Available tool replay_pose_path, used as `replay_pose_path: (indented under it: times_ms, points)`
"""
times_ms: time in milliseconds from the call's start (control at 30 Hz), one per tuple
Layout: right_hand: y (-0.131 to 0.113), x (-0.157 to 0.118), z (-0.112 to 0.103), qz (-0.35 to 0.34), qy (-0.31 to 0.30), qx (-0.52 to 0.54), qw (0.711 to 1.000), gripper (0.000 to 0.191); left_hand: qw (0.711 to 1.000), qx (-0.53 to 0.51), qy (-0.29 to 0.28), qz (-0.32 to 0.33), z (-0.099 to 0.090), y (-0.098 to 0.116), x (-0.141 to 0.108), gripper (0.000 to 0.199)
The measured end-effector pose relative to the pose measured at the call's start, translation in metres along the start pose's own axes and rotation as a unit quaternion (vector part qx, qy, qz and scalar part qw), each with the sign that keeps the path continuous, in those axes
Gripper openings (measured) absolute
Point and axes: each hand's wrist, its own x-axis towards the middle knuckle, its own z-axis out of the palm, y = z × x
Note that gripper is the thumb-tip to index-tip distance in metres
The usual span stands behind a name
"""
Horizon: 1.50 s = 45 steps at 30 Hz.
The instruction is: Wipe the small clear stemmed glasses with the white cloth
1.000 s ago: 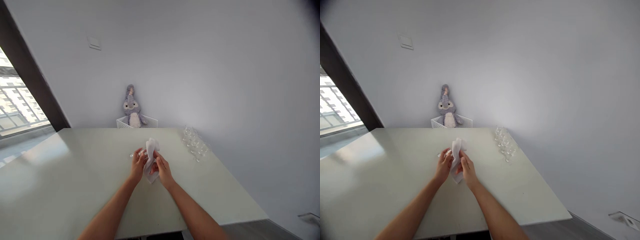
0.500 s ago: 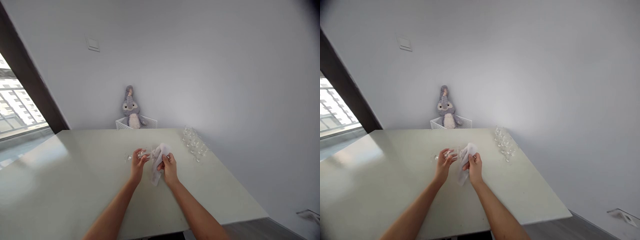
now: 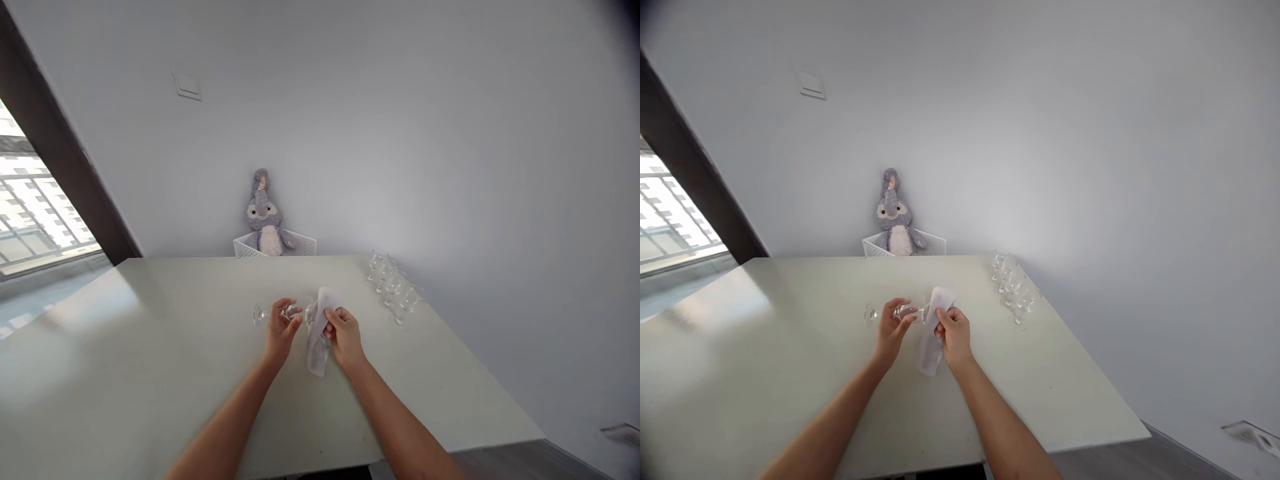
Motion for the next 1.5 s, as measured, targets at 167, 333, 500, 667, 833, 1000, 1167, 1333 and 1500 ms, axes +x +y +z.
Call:
replay_pose_path:
  times_ms: [167,333,500,667,833,1000,1167,1333,1500]
  points:
    - [-0.011,-0.007,0.003,0.072,-0.142,0.046,0.986,0.024,1.000,0.025,-0.004,-0.001,-0.002,0.000,-0.001,0.041]
    - [-0.011,-0.018,0.007,0.115,-0.317,-0.067,0.939,0.041,0.995,0.053,-0.045,-0.070,-0.007,-0.002,0.000,0.032]
    - [0.014,-0.015,0.006,0.050,-0.232,-0.177,0.955,0.024,0.984,0.078,-0.114,-0.111,-0.007,-0.001,-0.001,0.038]
    - [0.011,-0.005,-0.001,0.169,-0.209,0.032,0.963,0.036,0.978,0.046,-0.182,-0.089,-0.010,0.019,0.001,0.051]
    - [0.013,-0.012,0.000,0.158,-0.233,-0.011,0.960,0.043,0.979,0.084,-0.178,-0.057,-0.018,0.021,0.007,0.049]
    - [0.019,-0.022,0.008,0.028,-0.247,-0.191,0.950,0.031,0.974,0.157,-0.103,-0.128,-0.023,0.009,0.011,0.047]
    - [0.012,-0.008,-0.001,0.117,-0.208,-0.028,0.971,0.036,0.962,0.109,-0.222,-0.111,-0.019,0.023,0.006,0.048]
    - [0.019,-0.013,0.002,0.094,-0.240,-0.077,0.963,0.039,0.962,0.168,-0.197,-0.091,-0.022,0.020,0.008,0.046]
    - [0.023,-0.018,0.009,0.000,-0.187,-0.172,0.967,0.029,0.932,0.312,-0.162,-0.086,-0.018,0.020,0.008,0.054]
